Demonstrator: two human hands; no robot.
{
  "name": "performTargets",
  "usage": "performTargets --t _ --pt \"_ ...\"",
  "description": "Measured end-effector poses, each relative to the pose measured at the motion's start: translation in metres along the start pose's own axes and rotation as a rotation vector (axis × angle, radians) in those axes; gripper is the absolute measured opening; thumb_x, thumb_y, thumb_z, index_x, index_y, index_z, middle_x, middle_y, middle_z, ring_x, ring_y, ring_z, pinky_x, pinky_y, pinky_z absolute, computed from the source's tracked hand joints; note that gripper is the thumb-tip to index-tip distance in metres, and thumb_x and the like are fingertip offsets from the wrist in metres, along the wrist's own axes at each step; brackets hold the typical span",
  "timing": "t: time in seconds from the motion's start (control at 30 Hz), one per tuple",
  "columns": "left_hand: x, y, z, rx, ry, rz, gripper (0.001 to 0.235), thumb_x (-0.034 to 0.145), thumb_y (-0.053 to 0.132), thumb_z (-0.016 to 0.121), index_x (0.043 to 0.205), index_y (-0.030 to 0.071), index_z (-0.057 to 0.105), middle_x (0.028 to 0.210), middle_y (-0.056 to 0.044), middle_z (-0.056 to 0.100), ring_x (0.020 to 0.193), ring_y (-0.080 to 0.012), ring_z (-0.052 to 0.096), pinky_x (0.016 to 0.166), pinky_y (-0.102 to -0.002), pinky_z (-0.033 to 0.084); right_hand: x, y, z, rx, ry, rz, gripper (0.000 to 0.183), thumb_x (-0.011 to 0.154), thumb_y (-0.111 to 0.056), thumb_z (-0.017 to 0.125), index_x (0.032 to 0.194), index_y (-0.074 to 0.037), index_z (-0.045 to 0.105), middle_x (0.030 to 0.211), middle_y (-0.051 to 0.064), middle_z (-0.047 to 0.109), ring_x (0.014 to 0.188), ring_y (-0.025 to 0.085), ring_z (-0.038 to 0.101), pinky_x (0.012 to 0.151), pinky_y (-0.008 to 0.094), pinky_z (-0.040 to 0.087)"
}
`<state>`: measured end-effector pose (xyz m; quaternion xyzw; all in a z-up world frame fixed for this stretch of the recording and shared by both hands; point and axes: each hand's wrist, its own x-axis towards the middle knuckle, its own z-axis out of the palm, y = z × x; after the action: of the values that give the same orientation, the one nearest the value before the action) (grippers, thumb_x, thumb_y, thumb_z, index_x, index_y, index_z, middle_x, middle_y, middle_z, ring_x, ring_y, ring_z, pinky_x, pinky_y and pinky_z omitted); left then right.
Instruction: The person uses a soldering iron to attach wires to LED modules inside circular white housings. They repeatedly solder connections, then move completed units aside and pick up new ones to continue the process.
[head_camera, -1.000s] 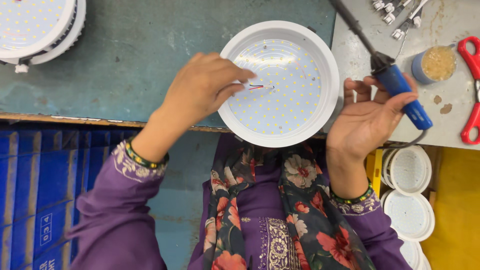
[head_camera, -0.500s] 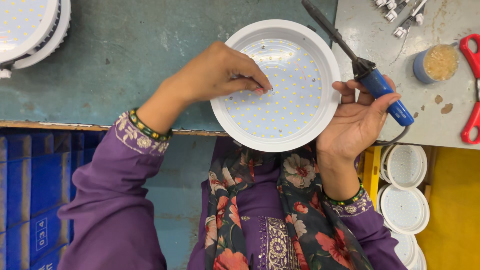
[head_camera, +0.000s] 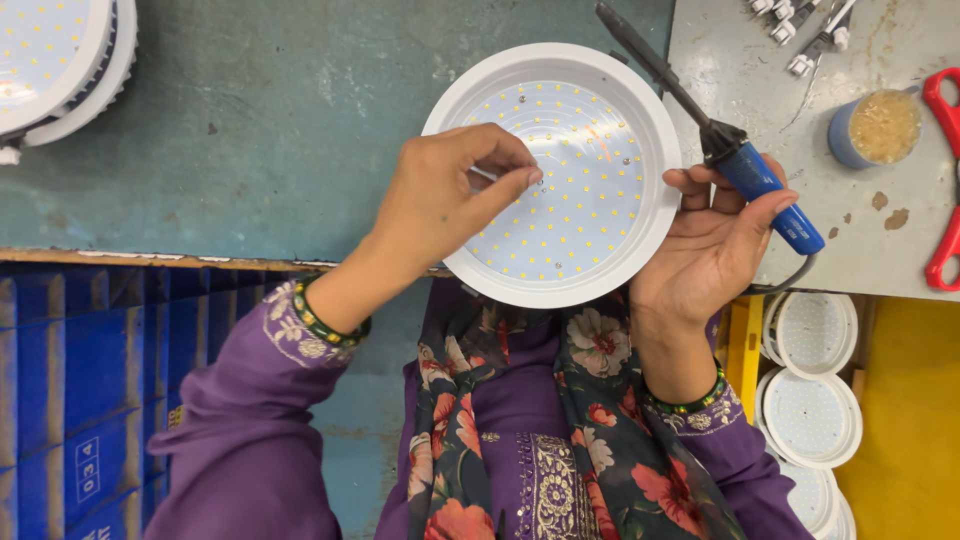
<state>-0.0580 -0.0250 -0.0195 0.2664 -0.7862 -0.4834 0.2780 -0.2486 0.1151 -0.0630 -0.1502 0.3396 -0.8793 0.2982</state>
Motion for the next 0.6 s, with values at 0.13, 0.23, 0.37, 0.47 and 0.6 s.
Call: performTargets --t 0.13,0.23,0.37,0.47,0.6 --pt "-0.003 -0.003 0.003 -0.006 0.025 -0.016 0.01 0.094 0.01 0.074 0.101 0.002 0.073 0.103 -0.007 0.071 0.091 -0.0151 0.077 0.075 -0.026 0.066 -0.003 0.001 0.006 0.062 0.015 0.0 0.049 0.113 -0.046 0.047 0.144 -0.009 0.051 0.108 0.013 0.068 0.104 0.026 0.067 0.095 0.037 0.053" --pt "0.003 0.001 0.003 -0.047 -0.028 -0.03 0.008 0.094 0.009 0.073 0.1 0.003 0.071 0.102 -0.005 0.073 0.096 -0.015 0.077 0.079 -0.027 0.066 -0.005 -0.001 0.013 0.107 -0.012 -0.029 0.046 0.113 -0.047 0.048 0.139 -0.009 0.053 0.108 0.011 0.067 0.107 0.025 0.066 0.098 0.038 0.052" --pt "0.004 0.005 0.004 0.002 -0.023 0.028 0.01 0.093 0.008 0.074 0.1 0.003 0.068 0.102 -0.005 0.074 0.097 -0.0154 0.077 0.078 -0.028 0.066 -0.007 -0.003 0.016 0.144 -0.016 -0.029 0.046 0.112 -0.048 0.048 0.136 -0.009 0.056 0.107 0.009 0.067 0.107 0.023 0.065 0.101 0.038 0.05" --pt "-0.001 0.002 0.004 0.045 -0.021 0.038 0.012 0.092 0.008 0.074 0.101 0.003 0.067 0.101 -0.005 0.075 0.096 -0.0143 0.078 0.077 -0.028 0.065 -0.012 -0.005 0.016 0.139 -0.036 -0.032 0.047 0.113 -0.05 0.048 0.124 -0.005 0.06 0.106 0.008 0.067 0.106 0.022 0.063 0.103 0.038 0.049" --pt "0.001 -0.004 -0.002 0.022 -0.052 0.05 0.012 0.091 0.007 0.074 0.101 0.004 0.069 0.099 -0.003 0.077 0.096 -0.0138 0.079 0.077 -0.026 0.065 -0.018 -0.009 0.02 0.158 -0.05 -0.049 0.049 0.113 -0.05 0.048 0.115 -0.004 0.065 0.102 0.007 0.068 0.105 0.022 0.063 0.104 0.038 0.048"
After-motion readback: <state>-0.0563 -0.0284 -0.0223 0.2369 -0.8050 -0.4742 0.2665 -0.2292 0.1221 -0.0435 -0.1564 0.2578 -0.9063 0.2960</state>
